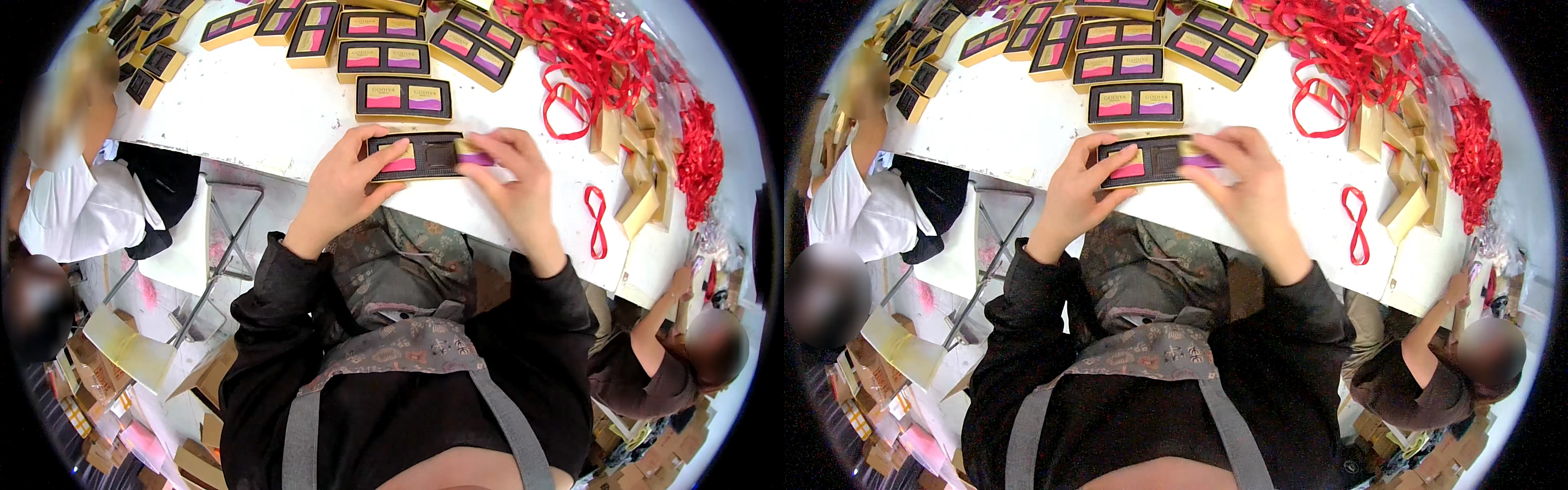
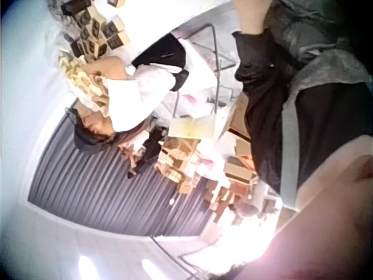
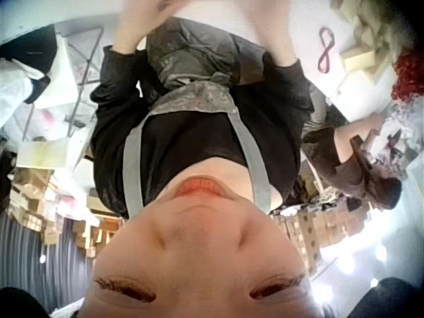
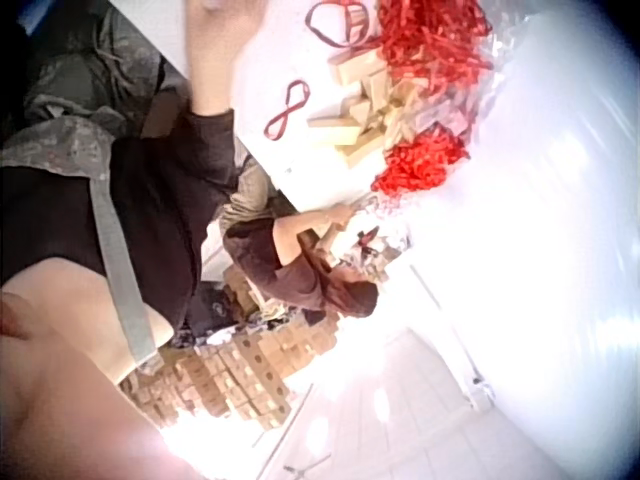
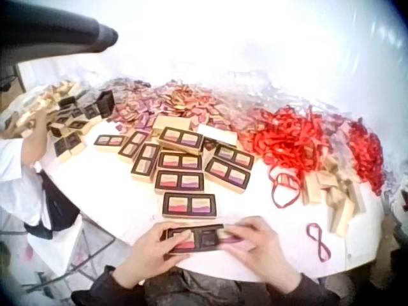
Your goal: The person assembles cosmetic palettes by placing pink and purple powder inserts into black frames, then inserting the frames into gold boxes. The person handles the components one at a time and stacks the finished boxes on the table.
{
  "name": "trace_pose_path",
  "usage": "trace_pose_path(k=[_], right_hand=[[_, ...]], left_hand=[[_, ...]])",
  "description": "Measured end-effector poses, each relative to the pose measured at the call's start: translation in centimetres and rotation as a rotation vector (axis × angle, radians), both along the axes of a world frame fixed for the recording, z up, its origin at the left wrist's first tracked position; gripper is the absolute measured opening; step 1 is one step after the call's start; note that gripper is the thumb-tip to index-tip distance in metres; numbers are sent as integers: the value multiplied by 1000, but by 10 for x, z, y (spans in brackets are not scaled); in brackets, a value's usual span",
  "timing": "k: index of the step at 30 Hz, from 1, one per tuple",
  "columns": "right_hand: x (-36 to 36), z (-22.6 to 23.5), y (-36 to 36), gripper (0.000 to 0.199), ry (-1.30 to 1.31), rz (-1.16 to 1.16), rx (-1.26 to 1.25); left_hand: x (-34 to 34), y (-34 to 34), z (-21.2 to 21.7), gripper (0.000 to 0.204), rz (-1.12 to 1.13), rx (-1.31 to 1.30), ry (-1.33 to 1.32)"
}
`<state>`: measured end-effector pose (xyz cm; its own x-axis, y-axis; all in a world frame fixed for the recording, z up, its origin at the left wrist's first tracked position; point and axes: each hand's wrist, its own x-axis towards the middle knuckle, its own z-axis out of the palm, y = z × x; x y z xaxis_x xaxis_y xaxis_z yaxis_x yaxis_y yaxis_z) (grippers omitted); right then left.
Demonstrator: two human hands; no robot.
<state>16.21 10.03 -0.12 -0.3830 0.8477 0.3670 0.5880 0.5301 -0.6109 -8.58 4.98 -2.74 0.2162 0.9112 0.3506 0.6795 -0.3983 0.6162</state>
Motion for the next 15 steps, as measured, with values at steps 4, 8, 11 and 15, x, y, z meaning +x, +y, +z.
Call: trace_pose_path(k=[4,8,11,15], right_hand=[[-36,-16,-12,58,-316,26,267],[-30,-14,-18,72,-588,135,382],[-40,-9,-2,67,-457,181,331],[-37,-16,1,57,-207,276,281]], left_hand=[[-1,0,-4,57,-1,21,-44],[-4,5,6,47,-28,90,-19],[-59,30,24,36,-120,148,-122],[-263,105,21,38,684,570,468]])
